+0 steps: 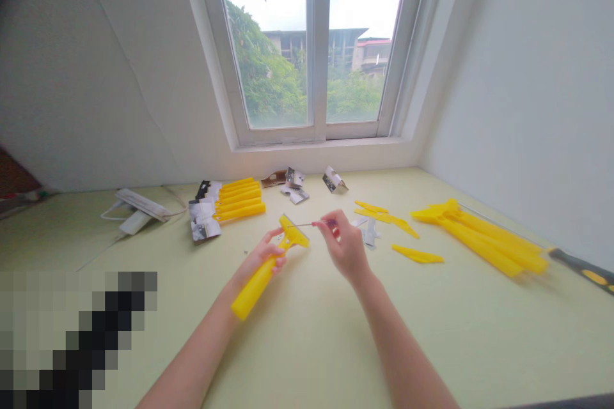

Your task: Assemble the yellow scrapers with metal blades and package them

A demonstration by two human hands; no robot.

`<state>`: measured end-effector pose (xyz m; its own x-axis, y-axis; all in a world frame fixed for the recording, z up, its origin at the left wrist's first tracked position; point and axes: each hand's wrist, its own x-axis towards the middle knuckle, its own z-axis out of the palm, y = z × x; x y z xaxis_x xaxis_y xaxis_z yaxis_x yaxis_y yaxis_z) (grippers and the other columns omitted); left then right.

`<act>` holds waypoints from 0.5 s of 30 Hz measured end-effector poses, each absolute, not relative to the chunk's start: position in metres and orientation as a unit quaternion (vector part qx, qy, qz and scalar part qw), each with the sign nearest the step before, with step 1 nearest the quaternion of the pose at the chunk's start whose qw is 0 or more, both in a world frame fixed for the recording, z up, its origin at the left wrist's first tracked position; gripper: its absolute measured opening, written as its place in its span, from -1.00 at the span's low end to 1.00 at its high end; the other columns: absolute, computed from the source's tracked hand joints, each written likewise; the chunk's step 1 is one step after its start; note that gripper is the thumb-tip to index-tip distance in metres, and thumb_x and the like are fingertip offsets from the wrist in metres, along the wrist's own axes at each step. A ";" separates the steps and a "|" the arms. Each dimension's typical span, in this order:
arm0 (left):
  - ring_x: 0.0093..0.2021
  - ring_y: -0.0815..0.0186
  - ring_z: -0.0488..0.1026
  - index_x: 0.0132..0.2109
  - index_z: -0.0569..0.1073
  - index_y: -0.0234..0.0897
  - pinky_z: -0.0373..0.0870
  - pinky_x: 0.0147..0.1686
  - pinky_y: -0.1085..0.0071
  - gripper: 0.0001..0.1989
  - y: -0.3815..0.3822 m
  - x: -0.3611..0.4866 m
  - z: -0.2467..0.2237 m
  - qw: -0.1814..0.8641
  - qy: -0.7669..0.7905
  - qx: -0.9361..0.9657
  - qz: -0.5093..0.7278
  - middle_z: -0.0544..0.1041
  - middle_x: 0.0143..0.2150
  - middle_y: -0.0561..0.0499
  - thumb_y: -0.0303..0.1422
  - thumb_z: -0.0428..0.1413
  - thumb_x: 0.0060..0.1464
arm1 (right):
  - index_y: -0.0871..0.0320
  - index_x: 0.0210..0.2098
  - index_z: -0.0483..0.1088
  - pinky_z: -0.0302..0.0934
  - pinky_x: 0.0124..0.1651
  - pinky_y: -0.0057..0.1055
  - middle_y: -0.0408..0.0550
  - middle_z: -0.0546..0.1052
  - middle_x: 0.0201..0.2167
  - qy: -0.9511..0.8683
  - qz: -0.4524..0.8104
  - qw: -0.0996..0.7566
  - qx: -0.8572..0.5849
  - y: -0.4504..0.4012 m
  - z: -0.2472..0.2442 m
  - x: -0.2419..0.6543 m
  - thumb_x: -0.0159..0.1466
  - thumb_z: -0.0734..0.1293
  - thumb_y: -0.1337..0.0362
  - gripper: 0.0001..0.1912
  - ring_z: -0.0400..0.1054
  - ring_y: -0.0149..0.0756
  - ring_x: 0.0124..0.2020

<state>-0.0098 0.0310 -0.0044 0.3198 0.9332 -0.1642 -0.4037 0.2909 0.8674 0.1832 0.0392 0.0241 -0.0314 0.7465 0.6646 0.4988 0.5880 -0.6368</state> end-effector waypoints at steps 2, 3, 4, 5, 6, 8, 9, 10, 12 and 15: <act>-0.62 0.54 0.27 0.03 0.13 -0.17 0.12 -0.67 0.62 -0.42 0.031 -0.010 -0.005 0.718 0.358 0.376 0.464 0.39 -0.31 -0.01 -0.53 0.03 -0.22 | 0.13 -0.41 0.26 0.23 -0.48 -0.48 -0.12 0.44 -0.50 -0.702 0.103 0.545 -0.447 0.039 0.024 0.184 0.18 0.22 0.13 -0.81 0.33 -0.39 -0.51; -0.62 0.54 0.27 0.03 0.13 -0.17 0.12 -0.67 0.62 -0.42 0.032 -0.010 -0.005 0.716 0.360 0.377 0.464 0.39 -0.32 -0.01 -0.53 0.03 -0.21 | 0.13 -0.43 0.26 0.23 -0.48 -0.48 -0.13 0.44 -0.52 -0.700 0.098 0.544 -0.452 0.039 0.024 0.184 0.16 0.23 0.12 -0.80 0.33 -0.38 -0.51; -0.62 0.54 0.27 0.03 0.13 -0.18 0.12 -0.67 0.62 -0.42 0.032 -0.010 -0.005 0.715 0.362 0.378 0.464 0.39 -0.32 -0.01 -0.53 0.03 -0.21 | 0.14 -0.46 0.26 0.22 -0.48 -0.48 -0.14 0.44 -0.55 -0.698 0.094 0.543 -0.458 0.039 0.024 0.184 0.15 0.25 0.12 -0.79 0.32 -0.38 -0.53; -0.62 0.54 0.27 0.03 0.12 -0.18 0.12 -0.67 0.62 -0.42 0.032 -0.010 -0.005 0.715 0.362 0.379 0.464 0.39 -0.33 -0.01 -0.54 0.03 -0.21 | 0.14 -0.48 0.26 0.21 -0.48 -0.48 -0.14 0.43 -0.57 -0.697 0.089 0.539 -0.465 0.039 0.024 0.184 0.14 0.26 0.11 -0.78 0.32 -0.39 -0.54; -0.62 0.54 0.27 0.03 0.13 -0.18 0.12 -0.67 0.62 -0.42 0.032 -0.010 -0.005 0.715 0.360 0.379 0.463 0.39 -0.32 -0.01 -0.54 0.02 -0.21 | 0.14 -0.50 0.26 0.20 -0.48 -0.48 -0.15 0.43 -0.59 -0.695 0.086 0.536 -0.471 0.039 0.024 0.184 0.14 0.26 0.11 -0.77 0.31 -0.39 -0.55; -0.63 0.54 0.27 0.02 0.13 -0.18 0.11 -0.68 0.62 -0.43 0.031 -0.009 -0.005 0.719 0.356 0.379 0.462 0.39 -0.31 -0.02 -0.55 0.02 -0.21 | 0.14 -0.50 0.26 0.18 -0.50 -0.49 -0.15 0.43 -0.58 -0.693 0.088 0.531 -0.480 0.039 0.025 0.185 0.15 0.25 0.11 -0.77 0.29 -0.40 -0.57; -0.63 0.55 0.27 0.01 0.13 -0.17 0.11 -0.68 0.63 -0.44 0.031 -0.009 -0.005 0.721 0.353 0.378 0.461 0.39 -0.30 -0.03 -0.55 0.02 -0.21 | 0.14 -0.47 0.26 0.17 -0.50 -0.49 -0.14 0.44 -0.56 -0.694 0.095 0.529 -0.479 0.039 0.026 0.185 0.17 0.22 0.12 -0.78 0.28 -0.41 -0.57; -0.62 0.55 0.27 0.01 0.13 -0.17 0.11 -0.68 0.63 -0.45 0.031 -0.009 -0.004 0.723 0.350 0.377 0.461 0.39 -0.30 -0.03 -0.55 0.02 -0.20 | 0.14 -0.43 0.27 0.17 -0.49 -0.48 -0.13 0.45 -0.53 -0.697 0.104 0.526 -0.476 0.039 0.026 0.185 0.20 0.19 0.13 -0.79 0.28 -0.41 -0.56; -0.62 0.55 0.27 0.01 0.13 -0.17 0.12 -0.67 0.63 -0.45 0.031 -0.009 -0.004 0.725 0.349 0.374 0.462 0.39 -0.29 -0.03 -0.55 0.02 -0.19 | 0.13 -0.30 0.26 0.19 -0.44 -0.46 -0.11 0.45 -0.47 -0.708 0.130 0.516 -0.465 0.039 0.026 0.184 0.25 0.11 0.16 -0.80 0.30 -0.39 -0.51; -0.62 0.55 0.27 0.02 0.12 -0.16 0.12 -0.67 0.63 -0.44 0.031 -0.010 -0.004 0.723 0.353 0.371 0.464 0.38 -0.30 -0.03 -0.54 0.02 -0.19 | 0.12 -0.20 0.21 0.22 -0.35 -0.42 -0.09 0.44 -0.40 -0.726 0.154 0.503 -0.444 0.038 0.026 0.183 0.28 0.06 0.20 -0.80 0.33 -0.35 -0.40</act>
